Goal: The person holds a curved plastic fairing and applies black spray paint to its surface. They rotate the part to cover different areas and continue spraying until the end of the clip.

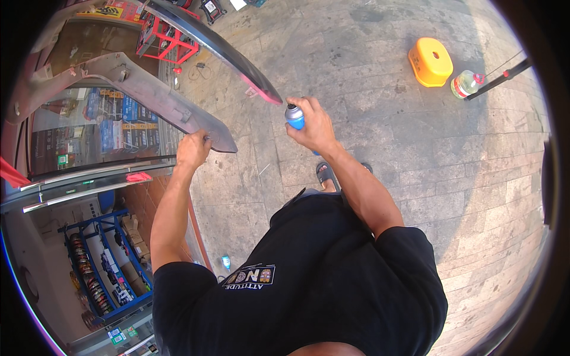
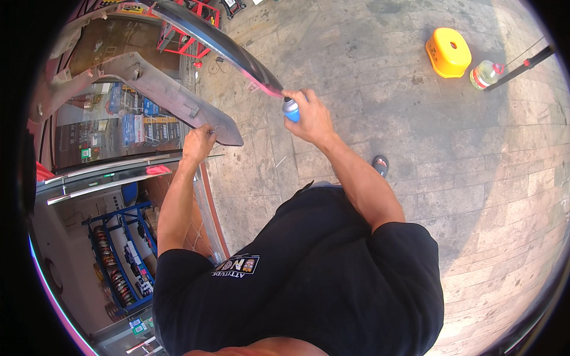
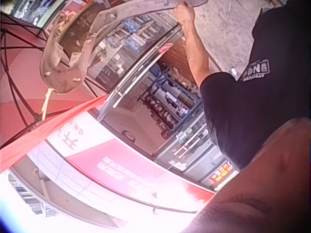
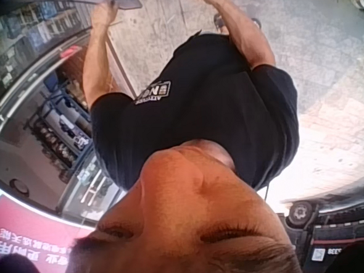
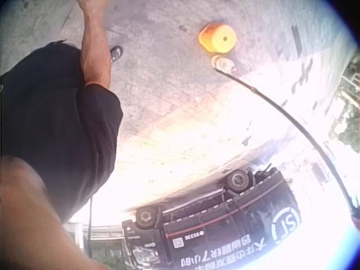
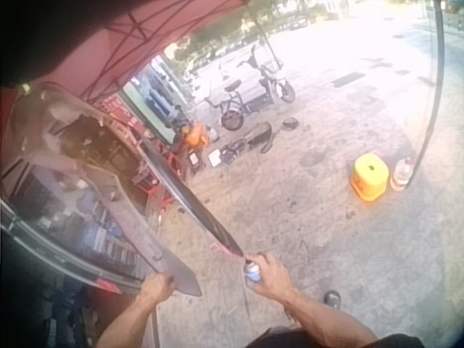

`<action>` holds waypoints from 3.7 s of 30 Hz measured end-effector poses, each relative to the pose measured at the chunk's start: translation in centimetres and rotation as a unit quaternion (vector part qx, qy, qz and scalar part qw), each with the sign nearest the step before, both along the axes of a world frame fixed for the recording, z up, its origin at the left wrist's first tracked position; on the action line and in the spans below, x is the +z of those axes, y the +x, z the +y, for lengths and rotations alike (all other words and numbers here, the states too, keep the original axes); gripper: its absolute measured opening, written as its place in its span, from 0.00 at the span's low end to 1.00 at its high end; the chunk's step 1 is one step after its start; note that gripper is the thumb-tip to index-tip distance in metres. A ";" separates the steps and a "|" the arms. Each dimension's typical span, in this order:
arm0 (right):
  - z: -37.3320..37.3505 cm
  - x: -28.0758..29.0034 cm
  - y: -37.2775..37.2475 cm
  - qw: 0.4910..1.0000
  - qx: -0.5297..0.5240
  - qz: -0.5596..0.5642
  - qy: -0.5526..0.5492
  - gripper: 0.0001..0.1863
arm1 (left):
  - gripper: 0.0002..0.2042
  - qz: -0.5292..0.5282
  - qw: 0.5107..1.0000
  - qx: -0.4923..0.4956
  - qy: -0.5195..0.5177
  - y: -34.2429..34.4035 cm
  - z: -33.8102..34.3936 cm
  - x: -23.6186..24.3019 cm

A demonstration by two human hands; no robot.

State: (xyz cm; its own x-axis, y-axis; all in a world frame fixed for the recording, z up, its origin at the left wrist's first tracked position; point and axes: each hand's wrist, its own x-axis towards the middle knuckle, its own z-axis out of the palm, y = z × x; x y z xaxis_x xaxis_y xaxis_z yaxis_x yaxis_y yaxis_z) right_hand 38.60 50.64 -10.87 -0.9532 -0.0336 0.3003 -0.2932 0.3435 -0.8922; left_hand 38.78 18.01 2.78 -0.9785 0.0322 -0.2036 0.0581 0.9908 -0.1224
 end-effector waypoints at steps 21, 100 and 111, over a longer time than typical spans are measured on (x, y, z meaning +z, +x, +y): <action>-0.1 -0.1 -0.2 1.000 -0.015 0.013 0.008 0.34 | 0.12 0.001 1.000 -0.005 0.006 0.0 -0.3 -0.1; 4.7 4.5 -1.5 0.964 -0.034 0.251 -0.075 0.33 | 0.11 0.004 1.000 0.013 -0.003 1.2 -0.1 0.2; 2.9 2.9 -1.6 0.981 0.029 0.191 0.022 0.35 | 0.12 -0.004 1.000 0.030 -0.008 0.5 0.4 -0.1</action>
